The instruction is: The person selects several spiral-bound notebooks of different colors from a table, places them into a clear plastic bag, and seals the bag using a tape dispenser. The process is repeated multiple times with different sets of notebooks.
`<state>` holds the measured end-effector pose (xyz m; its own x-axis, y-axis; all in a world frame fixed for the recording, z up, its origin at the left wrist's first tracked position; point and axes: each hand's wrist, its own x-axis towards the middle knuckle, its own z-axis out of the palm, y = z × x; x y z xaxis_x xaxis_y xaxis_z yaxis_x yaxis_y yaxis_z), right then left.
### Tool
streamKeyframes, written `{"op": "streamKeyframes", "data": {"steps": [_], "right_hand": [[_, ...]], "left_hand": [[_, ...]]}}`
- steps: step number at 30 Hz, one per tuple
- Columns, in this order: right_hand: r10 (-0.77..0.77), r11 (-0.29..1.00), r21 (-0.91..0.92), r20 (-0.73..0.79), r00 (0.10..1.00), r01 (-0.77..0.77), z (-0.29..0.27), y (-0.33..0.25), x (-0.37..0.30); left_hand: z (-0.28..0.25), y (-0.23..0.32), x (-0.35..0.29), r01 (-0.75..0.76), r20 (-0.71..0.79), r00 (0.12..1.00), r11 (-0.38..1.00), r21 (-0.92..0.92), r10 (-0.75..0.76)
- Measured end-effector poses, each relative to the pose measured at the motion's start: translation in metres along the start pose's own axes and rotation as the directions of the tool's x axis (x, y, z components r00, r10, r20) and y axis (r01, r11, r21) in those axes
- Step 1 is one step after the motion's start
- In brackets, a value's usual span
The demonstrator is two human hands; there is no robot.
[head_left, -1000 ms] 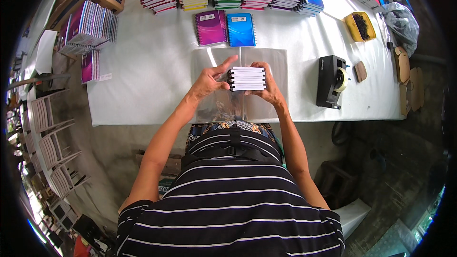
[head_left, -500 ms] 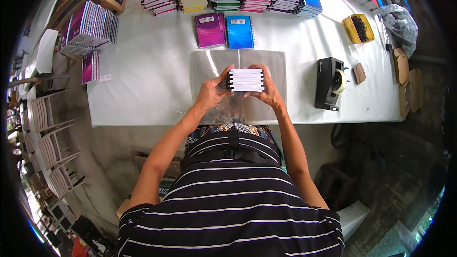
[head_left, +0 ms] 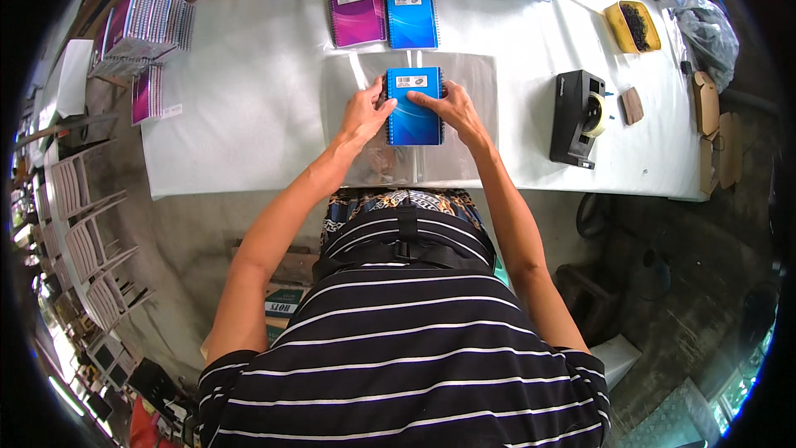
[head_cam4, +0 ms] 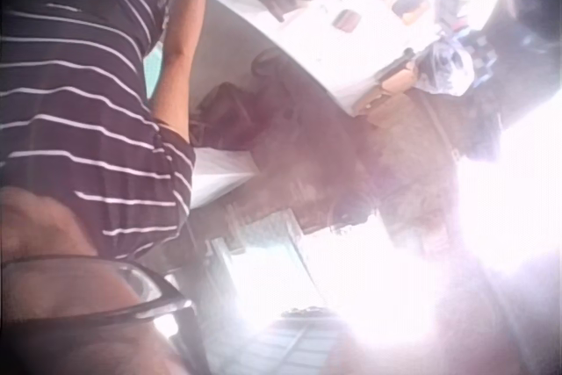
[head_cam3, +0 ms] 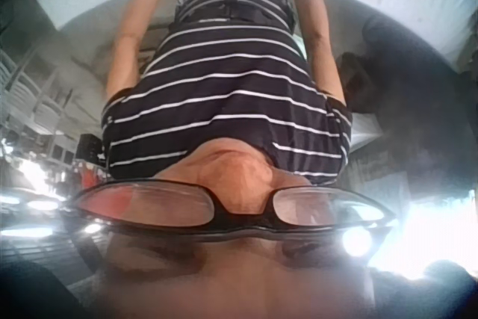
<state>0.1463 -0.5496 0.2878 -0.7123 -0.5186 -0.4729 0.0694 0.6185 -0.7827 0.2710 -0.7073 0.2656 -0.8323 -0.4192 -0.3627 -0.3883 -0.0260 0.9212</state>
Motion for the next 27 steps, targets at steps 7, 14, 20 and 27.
{"op": "streamKeyframes", "data": {"steps": [7,14,20,27], "right_hand": [[-0.081,0.961,-0.264,0.030,0.996,0.086,-0.008,0.013,-0.016],[-0.200,0.980,0.033,0.095,0.975,0.198,-0.017,0.036,-0.019],[-0.295,0.956,0.020,0.067,0.953,0.294,-0.013,0.048,-0.015],[-0.237,0.958,0.177,0.054,0.970,0.224,-0.018,0.056,-0.018]], "left_hand": [[0.008,0.007,-0.011,0.126,0.007,0.992,0.992,-0.011,-0.125],[0.015,0.022,-0.025,0.209,-0.030,0.977,0.975,-0.077,-0.212],[0.013,0.027,-0.029,0.225,-0.041,0.973,0.972,-0.071,-0.228],[0.009,0.025,-0.032,0.280,-0.035,0.957,0.948,-0.148,-0.288]]}}
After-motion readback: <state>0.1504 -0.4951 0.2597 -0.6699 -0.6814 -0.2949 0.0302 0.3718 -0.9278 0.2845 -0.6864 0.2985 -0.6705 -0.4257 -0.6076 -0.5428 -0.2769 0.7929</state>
